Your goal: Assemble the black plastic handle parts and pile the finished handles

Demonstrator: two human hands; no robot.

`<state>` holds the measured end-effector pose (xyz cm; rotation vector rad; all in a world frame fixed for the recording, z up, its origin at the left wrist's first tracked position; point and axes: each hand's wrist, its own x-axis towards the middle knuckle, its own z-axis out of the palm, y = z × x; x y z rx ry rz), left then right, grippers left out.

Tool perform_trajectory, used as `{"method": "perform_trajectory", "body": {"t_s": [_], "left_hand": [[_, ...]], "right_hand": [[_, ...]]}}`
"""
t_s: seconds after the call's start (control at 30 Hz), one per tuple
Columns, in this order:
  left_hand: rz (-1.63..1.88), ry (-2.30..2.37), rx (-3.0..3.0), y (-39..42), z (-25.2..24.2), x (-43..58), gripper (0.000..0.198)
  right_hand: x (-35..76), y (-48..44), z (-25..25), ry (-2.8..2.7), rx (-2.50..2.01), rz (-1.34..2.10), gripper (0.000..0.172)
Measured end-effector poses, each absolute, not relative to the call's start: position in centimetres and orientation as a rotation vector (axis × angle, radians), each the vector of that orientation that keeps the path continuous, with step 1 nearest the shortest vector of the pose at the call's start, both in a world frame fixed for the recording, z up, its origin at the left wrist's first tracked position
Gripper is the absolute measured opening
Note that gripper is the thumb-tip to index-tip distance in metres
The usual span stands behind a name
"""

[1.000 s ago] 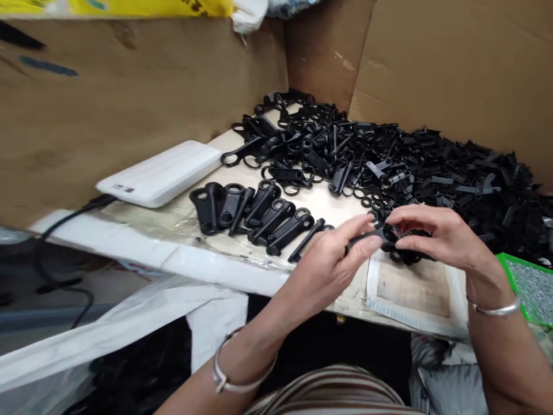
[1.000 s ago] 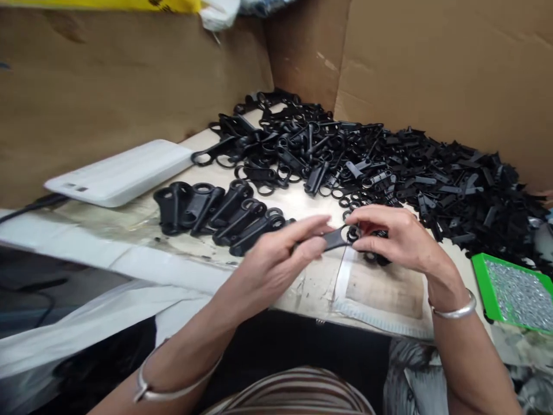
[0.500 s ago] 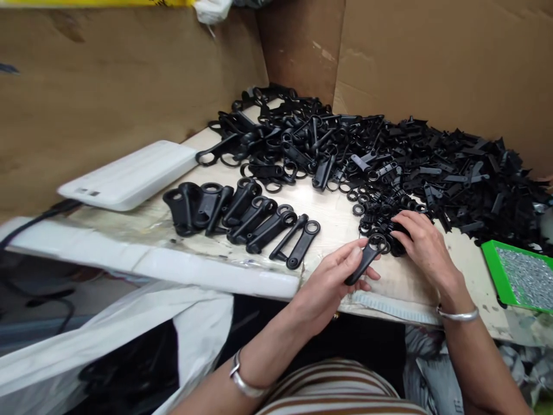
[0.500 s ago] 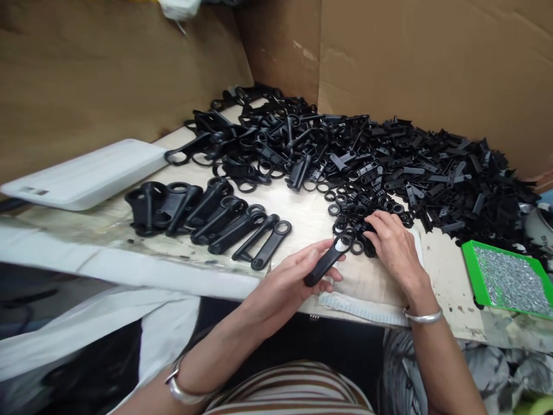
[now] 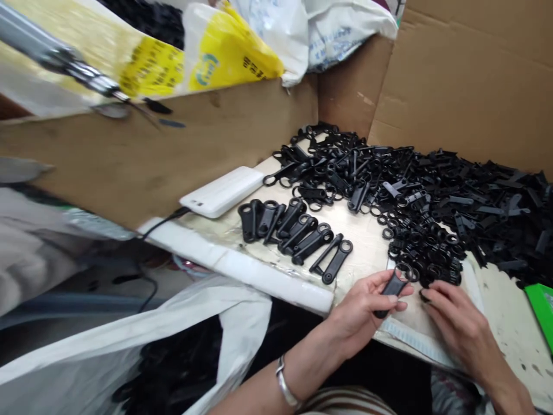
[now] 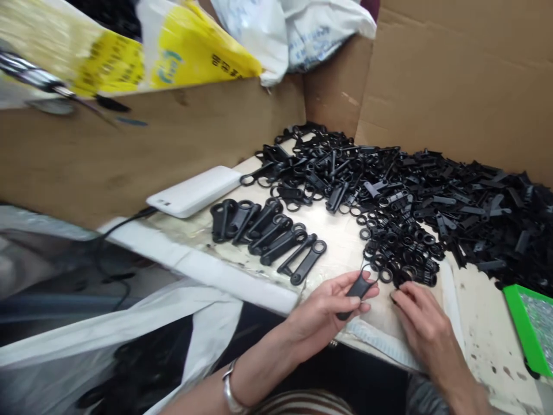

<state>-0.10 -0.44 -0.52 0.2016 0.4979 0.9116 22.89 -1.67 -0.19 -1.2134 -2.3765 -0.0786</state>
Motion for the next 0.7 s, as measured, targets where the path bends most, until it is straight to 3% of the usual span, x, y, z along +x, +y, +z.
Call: {"method": "perform_trajectory", "body": {"t_s": [0.23,0.47,0.7], "left_hand": [[0.920,0.498,0.282,-1.1,-0.7,-0.3,0.045],[0.954,0.602,0.419,-1.6,-1.1,-0.1,0.048],[1.014,0.594,0.546,-1.7,-1.3,0.2,0.046]], "right_hand": [[23.2,-4.2,-1.9,-2.433,-1.317,-0.047,0.013],[21.2,-4.0,0.6,-2.182,-1.447,0.150,0.027],[16.8,-2.3,1.6,-1.932,-1.283,0.212,0.025]]}}
